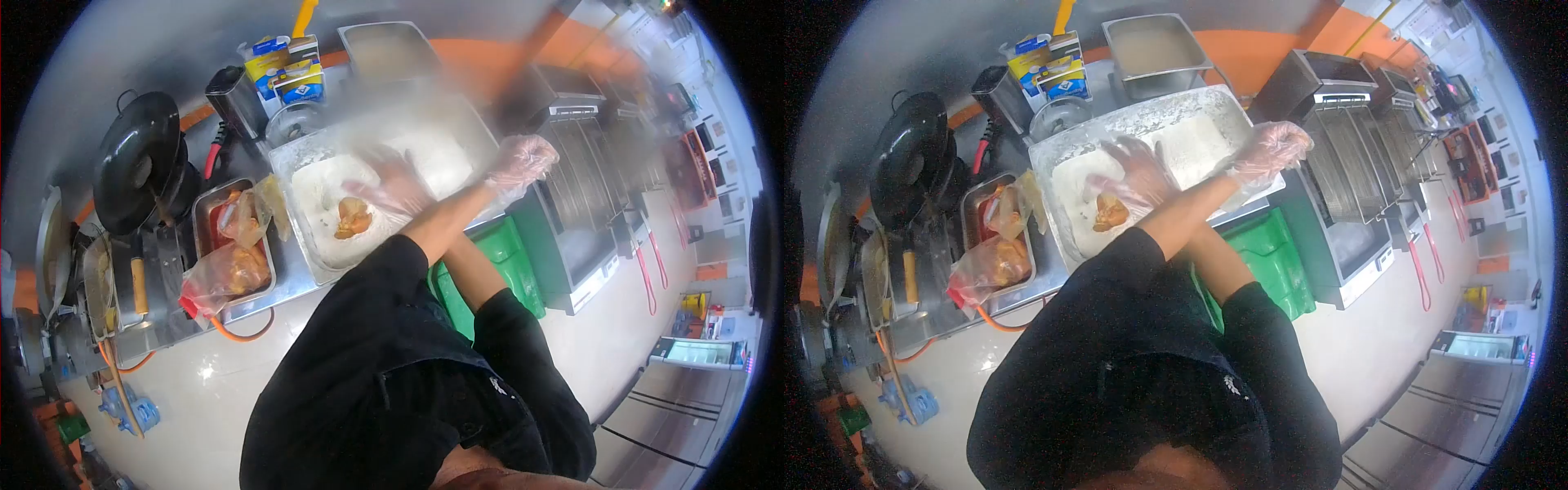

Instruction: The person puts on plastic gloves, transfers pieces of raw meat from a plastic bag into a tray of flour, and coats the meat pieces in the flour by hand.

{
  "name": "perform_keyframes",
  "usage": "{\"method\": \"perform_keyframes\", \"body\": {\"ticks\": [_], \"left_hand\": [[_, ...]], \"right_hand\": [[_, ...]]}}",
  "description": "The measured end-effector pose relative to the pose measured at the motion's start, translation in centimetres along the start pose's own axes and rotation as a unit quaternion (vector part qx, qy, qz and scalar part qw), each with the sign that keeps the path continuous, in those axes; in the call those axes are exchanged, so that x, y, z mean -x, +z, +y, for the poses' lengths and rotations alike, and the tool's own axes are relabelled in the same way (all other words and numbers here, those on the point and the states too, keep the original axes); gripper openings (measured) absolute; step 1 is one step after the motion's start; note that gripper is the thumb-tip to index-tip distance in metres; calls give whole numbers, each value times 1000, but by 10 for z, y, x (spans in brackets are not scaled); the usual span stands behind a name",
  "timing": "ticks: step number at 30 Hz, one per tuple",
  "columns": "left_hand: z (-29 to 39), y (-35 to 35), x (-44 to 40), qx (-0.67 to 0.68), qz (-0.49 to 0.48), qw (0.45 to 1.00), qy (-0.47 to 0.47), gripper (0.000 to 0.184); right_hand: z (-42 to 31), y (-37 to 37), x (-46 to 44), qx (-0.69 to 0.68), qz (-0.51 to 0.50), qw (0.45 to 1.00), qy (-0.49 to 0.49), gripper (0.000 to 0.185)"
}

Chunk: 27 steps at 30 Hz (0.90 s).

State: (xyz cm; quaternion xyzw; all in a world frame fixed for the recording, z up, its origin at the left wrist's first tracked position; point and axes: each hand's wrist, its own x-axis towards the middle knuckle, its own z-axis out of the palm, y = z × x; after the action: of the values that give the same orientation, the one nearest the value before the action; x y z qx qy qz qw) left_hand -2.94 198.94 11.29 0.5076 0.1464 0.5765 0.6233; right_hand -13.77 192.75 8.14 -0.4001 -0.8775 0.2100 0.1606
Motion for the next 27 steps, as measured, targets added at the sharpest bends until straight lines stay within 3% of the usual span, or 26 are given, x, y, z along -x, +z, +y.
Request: {"method": "perform_keyframes", "body": {"ticks": [4, 8, 12, 21, 25, 27], "left_hand": [[3, 10, 13, 120, 35, 992, -36, 10], [-8, 17, 23, 161, 54, 984, -60, 10], [-22, 23, 29, 158, 57, 981, -93, 10], [-26, 18, 34, 197, 38, 973, -116, 20], [-14, 7, 27, 173, 87, 978, -81, 18], [-3, -21, 20, 161, 59, 985, -17, 21]], "right_hand": [[10, 10, 6, -136, 44, 989, 19, 80], [15, 26, -3, -362, 134, 922, 27, 78], [9, 20, -8, -446, 94, 886, 84, 83], [15, 22, -14, -461, 59, 885, 42, 101], [36, 38, -20, -289, 60, 955, 19, 105], [47, 21, -14, -245, 28, 955, 168, 102]]}}
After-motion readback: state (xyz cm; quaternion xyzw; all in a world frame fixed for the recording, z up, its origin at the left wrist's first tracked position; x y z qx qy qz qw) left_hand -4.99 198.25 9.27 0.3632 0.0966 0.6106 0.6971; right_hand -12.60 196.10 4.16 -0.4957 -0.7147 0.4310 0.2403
